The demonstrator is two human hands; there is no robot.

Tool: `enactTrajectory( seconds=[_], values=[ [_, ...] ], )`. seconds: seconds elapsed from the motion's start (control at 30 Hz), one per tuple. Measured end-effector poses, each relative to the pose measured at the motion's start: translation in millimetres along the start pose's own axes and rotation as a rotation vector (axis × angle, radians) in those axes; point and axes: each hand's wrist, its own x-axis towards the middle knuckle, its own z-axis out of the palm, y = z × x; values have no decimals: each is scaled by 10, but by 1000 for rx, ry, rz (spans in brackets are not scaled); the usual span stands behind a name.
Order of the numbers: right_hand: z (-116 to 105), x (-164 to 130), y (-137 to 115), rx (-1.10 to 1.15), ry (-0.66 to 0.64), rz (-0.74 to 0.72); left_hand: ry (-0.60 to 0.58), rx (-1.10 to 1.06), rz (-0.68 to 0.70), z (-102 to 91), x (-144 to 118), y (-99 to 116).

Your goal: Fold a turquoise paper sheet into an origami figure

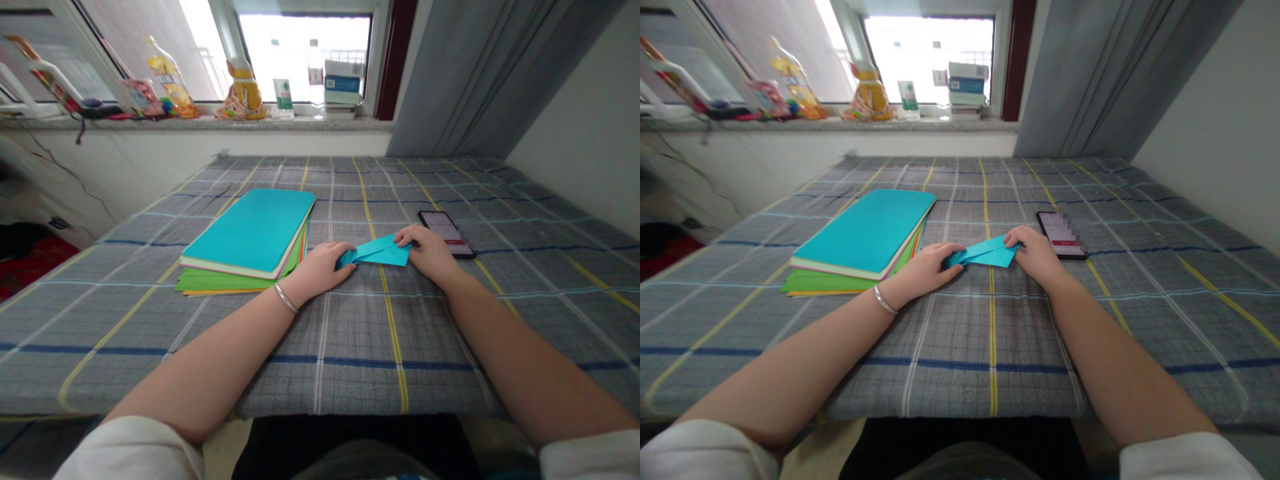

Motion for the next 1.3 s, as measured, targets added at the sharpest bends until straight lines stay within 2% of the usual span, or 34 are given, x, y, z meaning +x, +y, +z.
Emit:
enactTrajectory(
  seconds=[0.07, 0.2, 0.47, 0.57, 0.67, 0.83, 1.07, 1.3],
  values=[
    [-7, 3, -5, -37, -54, 6, -7, -5, -6, -11, 2, 6],
    [-33, 21, -61, -277, -192, -12, -9, 21, -26, -38, 3, 25],
    [-89, -9, -287, -528, -307, 43, 48, 126, -104, -53, -13, 70],
    [-108, 2, -425, -521, -305, 64, 56, 123, -120, -44, -5, 34],
    [-92, 16, -558, -485, -274, 58, 99, 67, -196, -35, 12, -4],
    [34, 0, -662, -433, -442, -117, 121, 10, -341, -34, 27, -34],
    [185, -11, -659, -416, -528, -203, 68, -221, -299, -37, 32, -53],
    [261, -33, -764, -483, -535, -258, -39, -281, -231, -30, 13, -153]
  ],
)
